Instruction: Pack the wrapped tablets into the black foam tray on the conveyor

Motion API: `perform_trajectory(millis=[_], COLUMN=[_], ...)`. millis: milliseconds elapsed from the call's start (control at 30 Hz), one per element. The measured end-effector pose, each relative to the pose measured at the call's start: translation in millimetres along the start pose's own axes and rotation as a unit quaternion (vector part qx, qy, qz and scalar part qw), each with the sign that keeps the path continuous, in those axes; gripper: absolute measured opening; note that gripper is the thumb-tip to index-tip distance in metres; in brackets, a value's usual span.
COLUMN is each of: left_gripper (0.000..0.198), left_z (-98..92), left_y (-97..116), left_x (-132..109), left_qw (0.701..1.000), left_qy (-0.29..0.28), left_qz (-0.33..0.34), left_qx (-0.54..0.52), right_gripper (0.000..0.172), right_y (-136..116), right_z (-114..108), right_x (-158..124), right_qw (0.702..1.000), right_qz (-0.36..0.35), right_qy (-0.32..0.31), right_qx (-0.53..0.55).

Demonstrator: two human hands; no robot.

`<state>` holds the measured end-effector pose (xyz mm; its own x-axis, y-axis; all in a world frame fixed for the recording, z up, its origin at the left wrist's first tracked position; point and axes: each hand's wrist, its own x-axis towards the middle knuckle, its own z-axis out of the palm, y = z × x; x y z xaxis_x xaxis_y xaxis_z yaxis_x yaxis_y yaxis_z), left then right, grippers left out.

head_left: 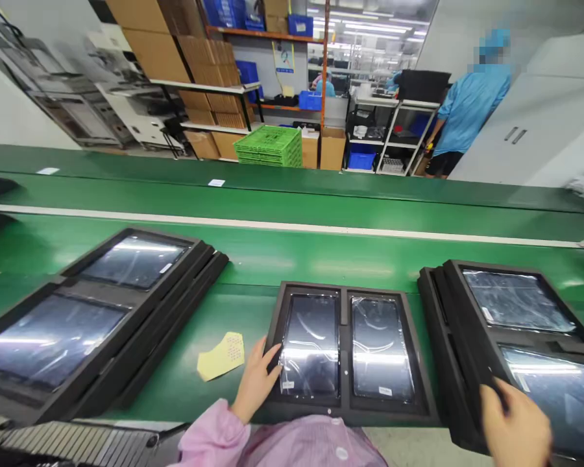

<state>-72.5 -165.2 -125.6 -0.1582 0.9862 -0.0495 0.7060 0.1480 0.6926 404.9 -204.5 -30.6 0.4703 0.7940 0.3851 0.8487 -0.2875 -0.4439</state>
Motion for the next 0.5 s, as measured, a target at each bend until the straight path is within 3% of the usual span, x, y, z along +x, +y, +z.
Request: perform_trajectory(millis=[67,133,267,367,500], left_gripper=[0.04,0.035,0.032,0.049,0.064], left_z=[7.0,9.7,8.2,7.5,6.4], left_y=[-3.2,-4.9,-4.5,-3.4,-2.1], left_x=[-2.2,4.1,26.4,33.3,31.3], left_qw=[0.999,0.999,1.0,0.998,0.993], left_qy=[-0.002,0.003,-0.005,-0.057,-0.098], left_qz=[0.03,0.035,0.002,-0.028,-0.061], left_qx=[0.026,0.034,0.02,-0.005,-0.033], right_gripper=[0.033,0.033,0.022,0.021,0.013], right_y=[-56.5,-112.0,-193.7,-222.3,-233.8], right_z=[44.7,91.2,169.8,207.6,229.9], right_x=[-0.8,-5.3,-6.8,0.8,11.3], right_qw=[0.982,0.959,0.946,0.947,0.951], right_qz=[-0.154,-0.24,-0.273,-0.265,-0.243], right_qy=[-0.09,-0.124,-0.159,-0.173,-0.192], right_qx=[0.06,0.082,0.074,0.049,0.024])
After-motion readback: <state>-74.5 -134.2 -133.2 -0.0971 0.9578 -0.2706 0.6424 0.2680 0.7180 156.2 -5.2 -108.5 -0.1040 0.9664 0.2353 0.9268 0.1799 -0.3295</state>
